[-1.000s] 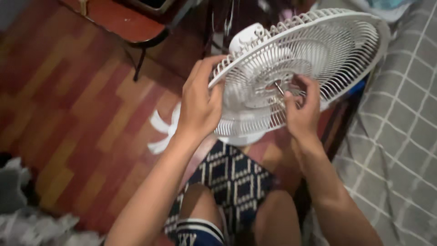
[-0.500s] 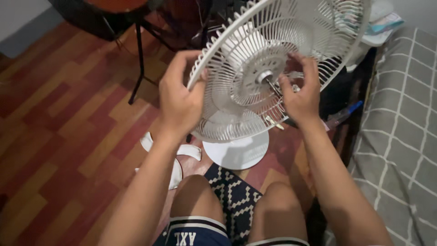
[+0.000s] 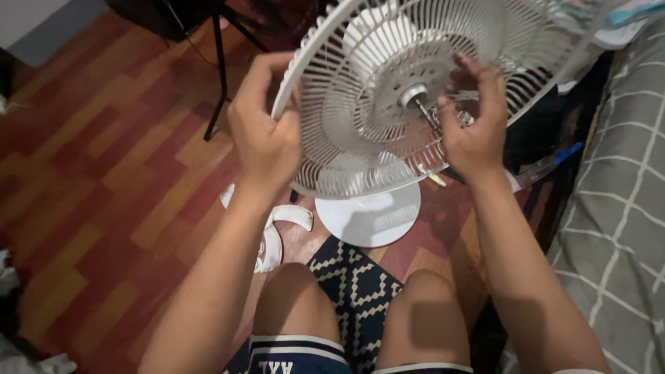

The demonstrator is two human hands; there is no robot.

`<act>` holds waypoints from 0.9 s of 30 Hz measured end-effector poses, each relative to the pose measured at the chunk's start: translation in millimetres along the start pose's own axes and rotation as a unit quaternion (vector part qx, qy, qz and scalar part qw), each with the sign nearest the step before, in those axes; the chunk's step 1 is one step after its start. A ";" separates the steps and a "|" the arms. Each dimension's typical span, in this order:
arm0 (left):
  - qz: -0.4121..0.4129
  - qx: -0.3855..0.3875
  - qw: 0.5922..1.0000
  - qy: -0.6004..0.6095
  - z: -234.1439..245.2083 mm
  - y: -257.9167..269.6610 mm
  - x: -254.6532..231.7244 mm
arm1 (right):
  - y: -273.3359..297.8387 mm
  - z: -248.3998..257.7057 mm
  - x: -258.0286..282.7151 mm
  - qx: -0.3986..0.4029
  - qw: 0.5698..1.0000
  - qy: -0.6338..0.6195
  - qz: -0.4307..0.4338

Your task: The person assembles a white electric fan by hand, attaching the fan blades to the motor hub, securing them with a plastic nut, and then fitting and locking the front grille onto the fan head.

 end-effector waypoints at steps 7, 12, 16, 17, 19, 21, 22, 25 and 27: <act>0.052 0.007 0.998 -0.023 5.9 -5.2 9.2 | 51.4 40.2 -16.1 -0.094 0.995 0.016 -0.033; 0.007 0.026 0.998 -0.051 11.5 -21.1 7.6 | 72.9 91.4 -77.9 -0.148 0.981 0.027 -0.119; -0.063 0.062 0.994 -0.057 6.9 -32.4 -4.4 | 65.1 105.2 -128.4 -0.110 0.973 0.191 -0.076; -0.068 0.072 0.994 -0.054 6.7 -35.8 -7.2 | 65.1 105.7 -134.8 -0.098 0.958 0.261 -0.071; -0.079 0.090 0.992 -0.048 7.6 -42.5 -13.1 | 64.6 106.4 -145.8 -0.110 0.960 0.239 -0.099; -0.051 0.089 0.993 -0.059 7.5 -46.7 -15.7 | 67.2 106.8 -142.8 -0.122 0.967 0.191 -0.121; -0.037 0.089 0.993 -0.063 6.5 -49.4 -16.4 | 68.2 104.9 -136.5 -0.126 0.971 0.155 -0.128; -0.093 0.088 0.985 -0.113 2.1 -57.7 -25.9 | 65.0 99.1 -97.4 -0.141 0.970 0.154 -0.127; -0.115 0.095 0.982 -0.115 -0.9 -63.3 -29.0 | 54.9 103.0 -58.6 -0.153 0.960 0.222 -0.071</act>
Point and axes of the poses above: each hand's wrist, its own y-axis away from the middle knuckle, its own z-axis out of the back of the hand, x = y × z, the point moved 5 cm from there along -y, towards the middle knuckle, and after that the axes turned 13 degrees about x, right-handed, at the moved point
